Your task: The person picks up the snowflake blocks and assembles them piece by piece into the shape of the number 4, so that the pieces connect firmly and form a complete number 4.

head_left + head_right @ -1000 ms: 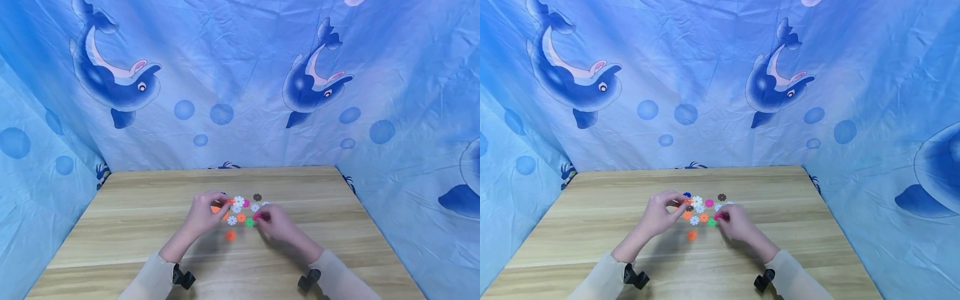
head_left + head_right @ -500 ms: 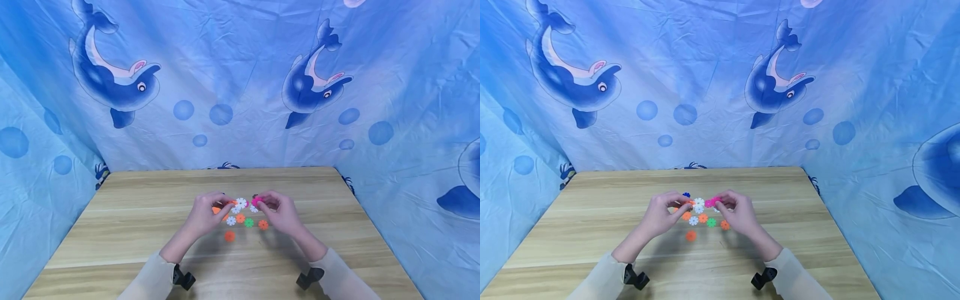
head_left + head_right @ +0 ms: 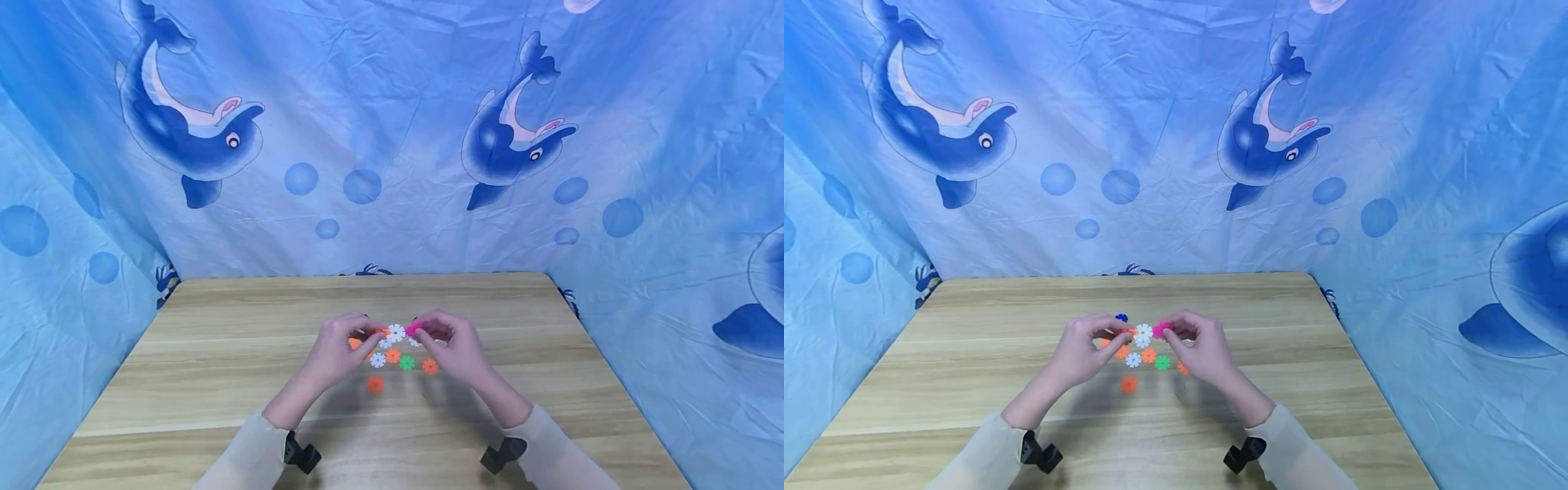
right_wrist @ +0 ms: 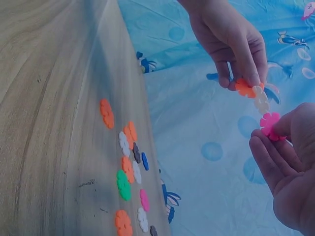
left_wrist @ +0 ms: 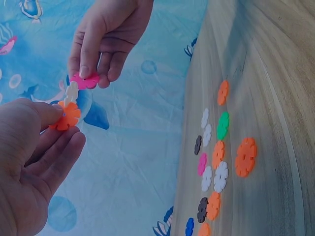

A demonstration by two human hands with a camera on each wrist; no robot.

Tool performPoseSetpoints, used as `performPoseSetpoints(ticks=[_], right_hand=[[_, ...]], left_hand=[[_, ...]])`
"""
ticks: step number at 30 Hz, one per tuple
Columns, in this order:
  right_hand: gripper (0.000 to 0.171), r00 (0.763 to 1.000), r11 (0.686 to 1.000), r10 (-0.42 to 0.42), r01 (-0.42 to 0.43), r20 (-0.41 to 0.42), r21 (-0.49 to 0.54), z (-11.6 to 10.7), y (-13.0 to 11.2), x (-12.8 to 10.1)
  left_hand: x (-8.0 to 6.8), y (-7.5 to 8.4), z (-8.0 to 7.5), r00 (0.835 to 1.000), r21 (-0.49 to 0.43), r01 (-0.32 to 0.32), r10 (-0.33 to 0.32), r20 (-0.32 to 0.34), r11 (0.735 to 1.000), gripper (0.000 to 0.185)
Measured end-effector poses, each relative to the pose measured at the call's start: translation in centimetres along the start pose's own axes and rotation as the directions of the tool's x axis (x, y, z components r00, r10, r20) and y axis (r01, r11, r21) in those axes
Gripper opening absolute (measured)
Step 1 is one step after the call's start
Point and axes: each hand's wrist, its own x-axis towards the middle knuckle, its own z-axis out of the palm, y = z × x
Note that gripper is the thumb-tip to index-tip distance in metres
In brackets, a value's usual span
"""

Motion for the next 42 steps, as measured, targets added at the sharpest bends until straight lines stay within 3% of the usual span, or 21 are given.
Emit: performPoseSetpoints(ticks=[16,23,31,36,42], right_hand=[[0.014,0.993,0.986,-0.109,0.113,0.034,-0.121,0.0,-0.2,-0.3],[0.013,0.981,0.971,-0.190,0.192,0.029,-0.142,-0.6,-1.0,0.0],[0.014,0.971,0.955,-0.236,0.238,0.035,-0.175,-1.0,-1.6,0.3],[0.013,0.978,0.965,-0.208,0.208,0.015,-0.160,-0.8,-1.6,0.2],[0.012,0.976,0.967,-0.217,0.214,-0.005,-0.140,-0.6,-1.3,0.3]], left_hand=[[-0.2,-0.1,0.5,0.999,-0.021,-0.037,0.037,0.006,0.999,0.009],[0.0,0.3,0.5,0.994,-0.028,-0.082,0.079,-0.071,0.996,0.007],[0.2,0.3,0.8,0.986,-0.040,-0.140,0.135,-0.102,0.989,0.009],[0.0,0.4,1.1,0.985,-0.050,-0.121,0.114,-0.127,0.991,0.010],[-0.1,0.7,1.3,0.989,-0.102,-0.055,0.040,-0.141,0.993,0.015]])
